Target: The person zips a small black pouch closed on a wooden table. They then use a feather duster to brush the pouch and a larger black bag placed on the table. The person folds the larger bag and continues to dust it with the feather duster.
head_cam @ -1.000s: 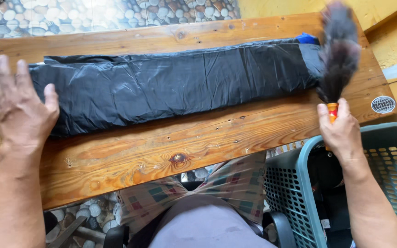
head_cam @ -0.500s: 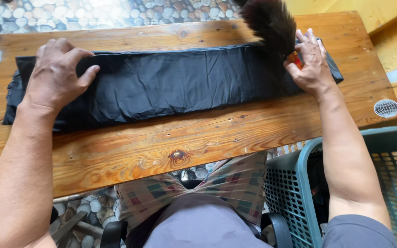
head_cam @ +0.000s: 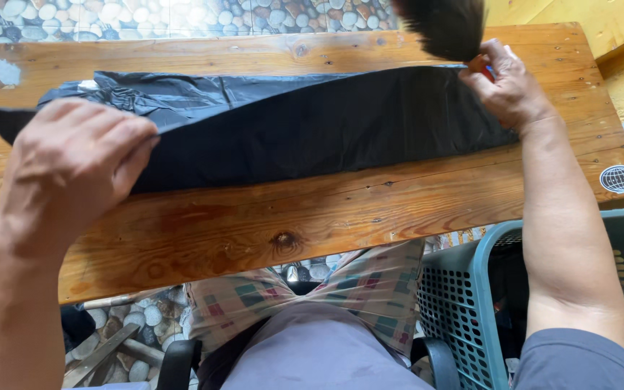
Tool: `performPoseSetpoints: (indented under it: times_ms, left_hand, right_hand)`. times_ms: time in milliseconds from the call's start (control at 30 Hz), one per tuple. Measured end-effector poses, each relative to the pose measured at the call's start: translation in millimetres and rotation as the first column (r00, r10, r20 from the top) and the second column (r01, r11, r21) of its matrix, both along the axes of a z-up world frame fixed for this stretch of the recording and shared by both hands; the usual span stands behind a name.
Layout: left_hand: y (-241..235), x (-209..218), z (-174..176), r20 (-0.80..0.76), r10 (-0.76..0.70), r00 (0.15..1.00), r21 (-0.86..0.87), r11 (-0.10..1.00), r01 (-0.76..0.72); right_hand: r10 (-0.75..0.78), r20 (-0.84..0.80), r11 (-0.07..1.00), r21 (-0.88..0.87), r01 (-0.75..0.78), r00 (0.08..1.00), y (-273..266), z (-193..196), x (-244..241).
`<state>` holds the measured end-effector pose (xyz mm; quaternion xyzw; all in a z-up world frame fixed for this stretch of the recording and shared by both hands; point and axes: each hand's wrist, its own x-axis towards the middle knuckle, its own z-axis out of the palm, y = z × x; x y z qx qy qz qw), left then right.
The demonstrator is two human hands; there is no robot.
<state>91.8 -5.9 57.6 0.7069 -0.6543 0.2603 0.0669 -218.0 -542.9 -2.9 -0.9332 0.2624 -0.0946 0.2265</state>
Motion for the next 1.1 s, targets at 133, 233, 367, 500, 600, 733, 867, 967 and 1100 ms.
performPoseSetpoints:
  times_ms: [133, 233, 367, 500, 600, 733, 867, 967, 1100]
  left_hand:
    - [20, -24, 2, -0.019, -0.045, 0.999, 0.007, 0.999, 0.045]
    - [36, -40, 3, 0.026, 0.035, 0.999, 0.045, 0.998, -0.036]
    - [52, -66, 12, -0.085, 0.043, 0.995, 0.096, 0.995, -0.035]
    - [65, -85, 3, -0.276, 0.192, 0.942, 0.232, 0.964, -0.128]
    - [57, -75, -17, -0.424, 0.653, 0.628, 0.722, 0.662, -0.201]
    - [39, -57, -64, -0.197, 0.351, 0.916, 0.347, 0.898, -0.269]
    - [18, -39, -111, -0.206, 0.295, 0.933, 0.301, 0.926, -0.227]
    - [12, -29, -130, -0.254, 0.276, 0.927, 0.308, 0.932, -0.193]
    - [8, -31, -141, -0.352, 0.305, 0.885, 0.301, 0.932, -0.201]
  right_hand:
    - [-0.014, -0.116, 0.993, -0.121, 0.0, 0.993, 5, 0, 0]
    - [0.026, -0.081, 0.996, -0.083, -0.032, 0.996, 18, 18, -8]
    - [-0.011, -0.057, 1.0, 0.017, 0.012, 0.998, 70, 80, -41]
    - [-0.172, -0.082, 0.891, 0.411, 0.19, 0.982, 117, 105, -82]
    - [-0.293, -0.355, 0.815, 0.393, 0.426, 0.888, 135, 87, -99]
    - [-0.342, -0.484, 0.893, 0.098, 0.439, 0.806, 152, 33, -112]
    - [-0.472, -0.238, 0.856, 0.107, 0.506, 0.849, 161, 2, -106]
    - [-0.515, -0.2, 0.844, 0.048, 0.534, 0.833, 159, -2, -93]
    - [-0.449, -0.051, 0.894, -0.026, 0.448, 0.892, 120, -39, -95]
